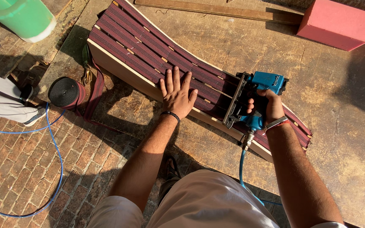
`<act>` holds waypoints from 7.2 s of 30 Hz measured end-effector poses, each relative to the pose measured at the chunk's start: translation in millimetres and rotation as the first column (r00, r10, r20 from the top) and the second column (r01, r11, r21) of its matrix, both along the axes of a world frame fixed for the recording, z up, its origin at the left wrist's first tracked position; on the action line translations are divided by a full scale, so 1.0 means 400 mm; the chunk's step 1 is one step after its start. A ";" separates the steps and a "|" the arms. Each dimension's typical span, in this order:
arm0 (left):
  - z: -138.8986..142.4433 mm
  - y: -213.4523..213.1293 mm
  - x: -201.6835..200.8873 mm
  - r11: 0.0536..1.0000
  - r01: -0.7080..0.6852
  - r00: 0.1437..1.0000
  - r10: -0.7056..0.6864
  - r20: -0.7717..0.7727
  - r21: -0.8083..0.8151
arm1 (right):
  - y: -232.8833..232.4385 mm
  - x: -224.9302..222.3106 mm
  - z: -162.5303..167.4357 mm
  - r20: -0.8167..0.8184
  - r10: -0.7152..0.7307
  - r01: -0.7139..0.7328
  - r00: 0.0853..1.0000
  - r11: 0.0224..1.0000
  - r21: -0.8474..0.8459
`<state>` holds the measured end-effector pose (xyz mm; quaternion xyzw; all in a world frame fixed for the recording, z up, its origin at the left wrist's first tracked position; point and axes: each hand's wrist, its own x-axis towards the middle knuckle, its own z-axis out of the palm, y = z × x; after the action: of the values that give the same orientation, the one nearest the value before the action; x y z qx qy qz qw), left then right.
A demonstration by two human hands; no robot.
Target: The person uses a pneumatic staple gun to attach red webbing strips to a curved wooden chair frame. They repeatedly staple along the webbing, trim excess with scissors, and reposition the frame on the workbench.
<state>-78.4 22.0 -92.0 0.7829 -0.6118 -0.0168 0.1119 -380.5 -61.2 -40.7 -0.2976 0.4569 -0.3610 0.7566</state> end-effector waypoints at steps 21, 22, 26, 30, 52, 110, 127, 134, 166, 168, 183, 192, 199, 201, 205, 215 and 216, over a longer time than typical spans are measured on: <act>0.003 0.000 0.001 1.000 0.007 1.000 -0.007 0.002 -0.003 | 0.002 0.003 0.006 -0.002 0.005 -0.005 1.000 1.000 0.019; 0.003 0.000 0.001 1.000 0.003 1.000 -0.003 0.003 -0.003 | 0.002 0.002 0.006 -0.002 0.010 -0.010 1.000 1.000 0.019; 0.001 0.000 0.003 1.000 0.011 1.000 -0.011 0.009 -0.010 | 0.001 0.002 -0.001 0.021 0.018 -0.018 1.000 1.000 -0.008; 0.000 -0.001 0.001 1.000 0.006 1.000 -0.006 -0.002 -0.005 | -0.002 0.001 -0.003 0.007 0.002 -0.002 1.000 1.000 0.022; 0.003 -0.028 -0.018 0.999 0.001 0.997 -0.003 -0.079 -0.033 | -0.067 0.120 0.294 -0.843 0.449 -0.774 0.297 0.630 0.063; 0.048 0.003 -0.034 0.995 0.059 0.982 -0.044 -0.185 0.078 | 0.071 0.063 0.233 -0.499 0.127 -0.231 0.857 0.961 -0.153; 0.112 0.257 -0.146 0.839 0.451 0.581 -0.535 -0.613 -0.304 | 0.489 0.186 0.083 0.294 -0.250 0.268 0.922 0.963 -0.022; 0.163 0.241 -0.030 0.684 0.707 0.517 -0.675 -0.526 -0.182 | 0.533 0.192 0.059 0.484 -0.328 0.448 0.811 0.881 -0.153; -0.021 0.185 1.264 0.972 0.164 0.383 -0.223 -0.897 -0.171 | 0.377 1.086 -0.010 0.736 -0.074 0.290 0.673 0.942 -0.170; -0.048 0.155 1.418 0.988 0.064 0.397 -0.154 -0.905 -0.140 | 0.353 1.194 -0.005 0.743 -0.116 0.282 0.659 0.954 -0.101; -0.092 -0.319 1.845 0.969 0.226 0.956 -0.201 -0.215 0.101 | 0.402 1.402 -0.018 0.592 -0.302 0.373 0.747 0.928 0.004; -0.117 -0.374 1.774 0.882 0.155 0.983 -0.184 0.021 0.446 | 0.471 1.398 -0.023 0.477 -0.433 0.467 0.764 0.883 0.054; -0.099 -0.342 1.837 0.721 0.134 0.933 -0.323 0.158 0.680 | 0.475 1.396 -0.040 0.592 -0.383 0.456 0.708 0.890 0.030; -0.126 -0.346 1.850 0.737 0.093 0.938 -0.290 0.190 0.669 | 0.467 1.413 -0.044 0.593 -0.369 0.444 0.716 0.896 0.021; -0.166 -0.348 1.842 0.758 0.064 0.943 -0.259 0.209 0.649 | 0.470 1.436 -0.032 0.497 -0.420 0.455 0.759 0.889 0.056; 0.161 -0.254 1.886 0.939 0.121 0.993 -0.111 -0.050 0.321 | 0.458 1.458 0.008 0.540 -0.396 0.461 0.743 0.887 0.017; 0.197 -0.228 1.883 0.956 0.145 0.982 -0.107 -0.156 0.255 | 0.456 1.464 0.008 0.563 -0.378 0.452 0.735 0.892 0.009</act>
<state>675.0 -69.2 -13.1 0.7469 -0.6434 -0.1610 0.0476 205.3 121.1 -37.4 -0.1191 0.2501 -0.6192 0.7347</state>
